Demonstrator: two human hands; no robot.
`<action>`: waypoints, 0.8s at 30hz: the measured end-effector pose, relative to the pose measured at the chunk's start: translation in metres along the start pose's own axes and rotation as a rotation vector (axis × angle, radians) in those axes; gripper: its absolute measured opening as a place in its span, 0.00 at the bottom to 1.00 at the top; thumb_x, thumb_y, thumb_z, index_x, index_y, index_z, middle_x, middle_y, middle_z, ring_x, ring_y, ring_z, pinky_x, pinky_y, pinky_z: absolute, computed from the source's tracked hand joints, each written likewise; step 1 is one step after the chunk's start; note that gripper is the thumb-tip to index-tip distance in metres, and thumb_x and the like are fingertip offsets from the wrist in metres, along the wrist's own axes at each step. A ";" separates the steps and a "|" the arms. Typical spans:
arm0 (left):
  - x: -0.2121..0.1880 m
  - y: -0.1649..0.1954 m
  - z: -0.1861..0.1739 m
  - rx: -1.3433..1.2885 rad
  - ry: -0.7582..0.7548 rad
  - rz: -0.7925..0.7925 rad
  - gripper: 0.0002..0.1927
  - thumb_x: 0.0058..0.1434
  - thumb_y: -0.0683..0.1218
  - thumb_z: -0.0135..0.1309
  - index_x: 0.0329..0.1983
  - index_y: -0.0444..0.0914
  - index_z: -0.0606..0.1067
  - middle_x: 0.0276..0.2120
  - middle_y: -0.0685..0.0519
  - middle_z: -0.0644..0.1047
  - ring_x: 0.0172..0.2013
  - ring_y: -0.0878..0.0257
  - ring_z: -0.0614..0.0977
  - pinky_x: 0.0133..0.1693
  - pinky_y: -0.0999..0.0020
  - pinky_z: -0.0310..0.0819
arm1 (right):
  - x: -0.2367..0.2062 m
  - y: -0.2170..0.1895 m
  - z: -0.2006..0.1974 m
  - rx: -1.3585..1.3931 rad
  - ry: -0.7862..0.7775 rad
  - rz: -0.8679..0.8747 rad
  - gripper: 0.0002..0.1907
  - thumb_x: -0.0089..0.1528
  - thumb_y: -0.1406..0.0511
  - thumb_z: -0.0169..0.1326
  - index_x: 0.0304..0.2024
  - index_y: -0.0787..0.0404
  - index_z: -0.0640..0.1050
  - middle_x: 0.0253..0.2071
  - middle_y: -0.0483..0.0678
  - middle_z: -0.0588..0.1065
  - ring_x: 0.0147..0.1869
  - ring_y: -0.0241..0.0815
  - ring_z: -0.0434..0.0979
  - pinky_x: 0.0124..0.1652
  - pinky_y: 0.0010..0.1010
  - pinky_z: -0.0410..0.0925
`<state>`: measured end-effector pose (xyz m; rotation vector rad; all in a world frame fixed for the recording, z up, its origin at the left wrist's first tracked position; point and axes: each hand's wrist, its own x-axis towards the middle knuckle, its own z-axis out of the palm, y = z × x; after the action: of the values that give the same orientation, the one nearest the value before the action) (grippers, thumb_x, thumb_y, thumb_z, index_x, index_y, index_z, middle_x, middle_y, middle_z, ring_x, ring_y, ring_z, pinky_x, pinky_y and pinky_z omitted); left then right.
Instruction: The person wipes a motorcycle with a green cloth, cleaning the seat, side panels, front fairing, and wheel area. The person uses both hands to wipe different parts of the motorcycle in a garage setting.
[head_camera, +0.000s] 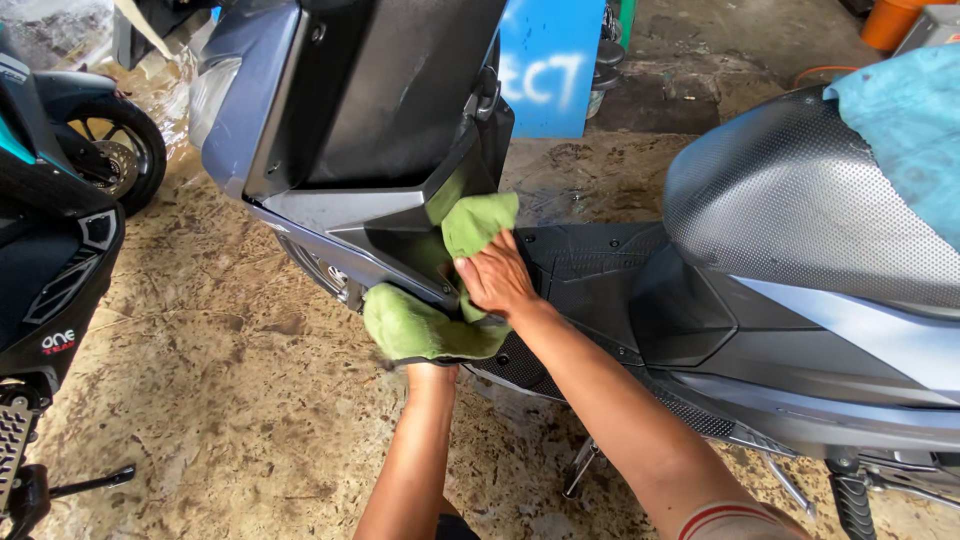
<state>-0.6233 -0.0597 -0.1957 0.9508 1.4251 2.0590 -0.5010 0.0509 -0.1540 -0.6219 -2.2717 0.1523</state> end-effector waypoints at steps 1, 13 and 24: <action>0.003 0.000 -0.004 -0.071 -0.007 0.011 0.20 0.76 0.50 0.42 0.63 0.33 0.67 0.54 0.44 0.73 0.53 0.54 0.75 0.56 0.59 0.71 | 0.000 -0.001 -0.002 0.053 -0.026 0.043 0.15 0.69 0.61 0.46 0.53 0.57 0.80 0.61 0.48 0.74 0.73 0.51 0.66 0.78 0.48 0.49; -0.003 0.001 0.024 -0.512 0.205 -0.203 0.22 0.74 0.52 0.42 0.64 0.34 0.67 0.57 0.46 0.72 0.55 0.56 0.75 0.58 0.59 0.71 | 0.035 -0.005 0.009 0.132 0.274 -0.159 0.22 0.72 0.58 0.48 0.66 0.61 0.69 0.63 0.62 0.67 0.70 0.63 0.63 0.69 0.56 0.55; -0.059 -0.004 0.039 -0.423 0.200 -0.366 0.19 0.72 0.50 0.45 0.60 0.34 0.68 0.54 0.47 0.73 0.51 0.57 0.75 0.53 0.61 0.73 | 0.010 -0.012 0.013 0.247 0.332 0.418 0.22 0.75 0.54 0.38 0.51 0.65 0.73 0.47 0.62 0.73 0.54 0.64 0.72 0.54 0.51 0.64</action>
<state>-0.5553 -0.0761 -0.2073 0.2955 1.0858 2.0888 -0.5214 0.0461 -0.1531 -0.9078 -1.7497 0.4873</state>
